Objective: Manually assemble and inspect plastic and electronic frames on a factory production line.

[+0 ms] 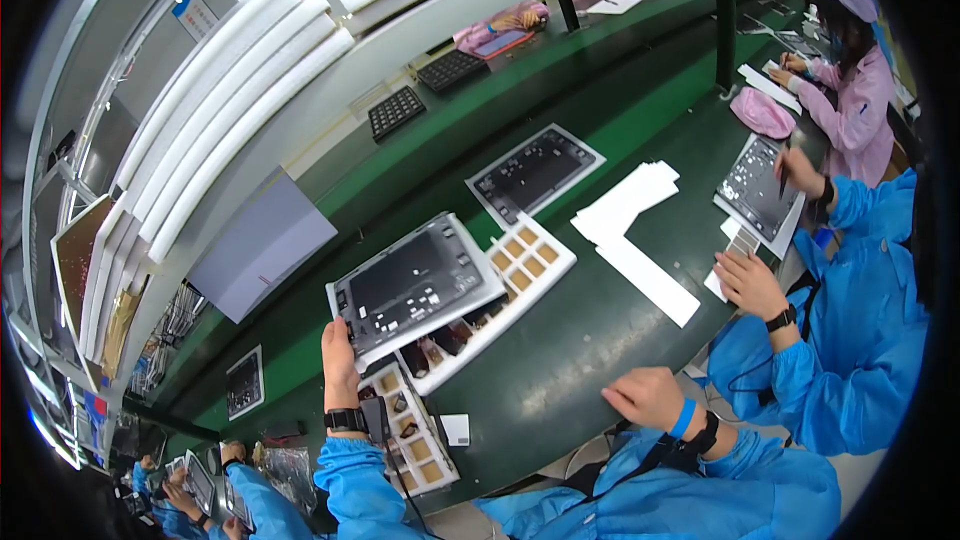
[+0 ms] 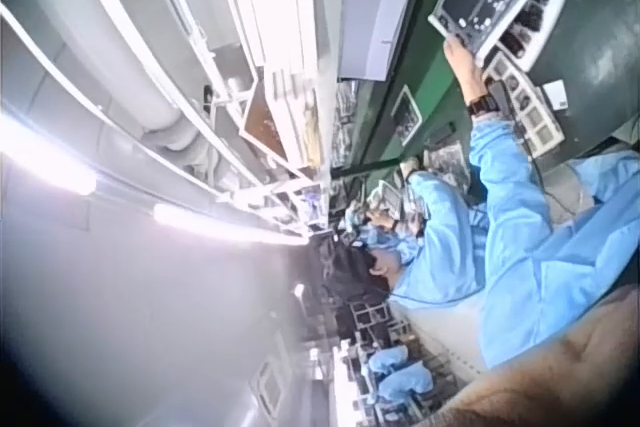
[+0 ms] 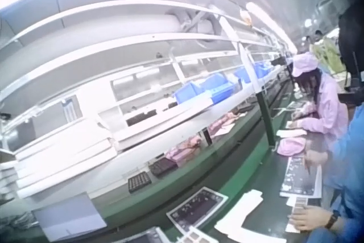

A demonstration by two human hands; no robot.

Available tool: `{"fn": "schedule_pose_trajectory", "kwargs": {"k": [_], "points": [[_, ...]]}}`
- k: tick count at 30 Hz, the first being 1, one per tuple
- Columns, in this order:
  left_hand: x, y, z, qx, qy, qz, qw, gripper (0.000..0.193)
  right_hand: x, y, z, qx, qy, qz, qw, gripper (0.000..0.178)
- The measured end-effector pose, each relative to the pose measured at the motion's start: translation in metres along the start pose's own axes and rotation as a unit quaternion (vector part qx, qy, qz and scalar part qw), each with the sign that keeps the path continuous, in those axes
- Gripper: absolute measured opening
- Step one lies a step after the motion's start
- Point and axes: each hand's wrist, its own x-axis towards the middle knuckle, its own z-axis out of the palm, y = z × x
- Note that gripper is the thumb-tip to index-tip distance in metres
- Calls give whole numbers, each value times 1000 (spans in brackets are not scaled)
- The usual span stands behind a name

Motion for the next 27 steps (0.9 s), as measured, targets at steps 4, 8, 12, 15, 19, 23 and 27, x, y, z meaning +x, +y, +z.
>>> {"fn": "schedule_pose_trajectory", "kwargs": {"k": [4,8,12,15,19,23,27], "points": [[54,-22,-14,30,87,0,996,32,1,5,15,-116,67,-79,988,21],[94,-44,-24,169,113,-18,979,36,-4,6,19,-154,93,-90,980,27],[130,-91,-51,208,138,-10,968,39,-5,9,19,-152,98,-109,977,30],[153,-109,-68,219,137,-43,965,38,-8,14,21,-153,107,-99,977,31],[176,-134,-83,390,223,-98,888,45,-8,21,23,-143,102,-110,978,32],[166,-44,39,464,84,58,880,45,-10,20,22,-157,104,-109,976,33],[167,-25,167,412,-172,131,885,46,-9,21,21,-160,106,-116,974,33]]}}
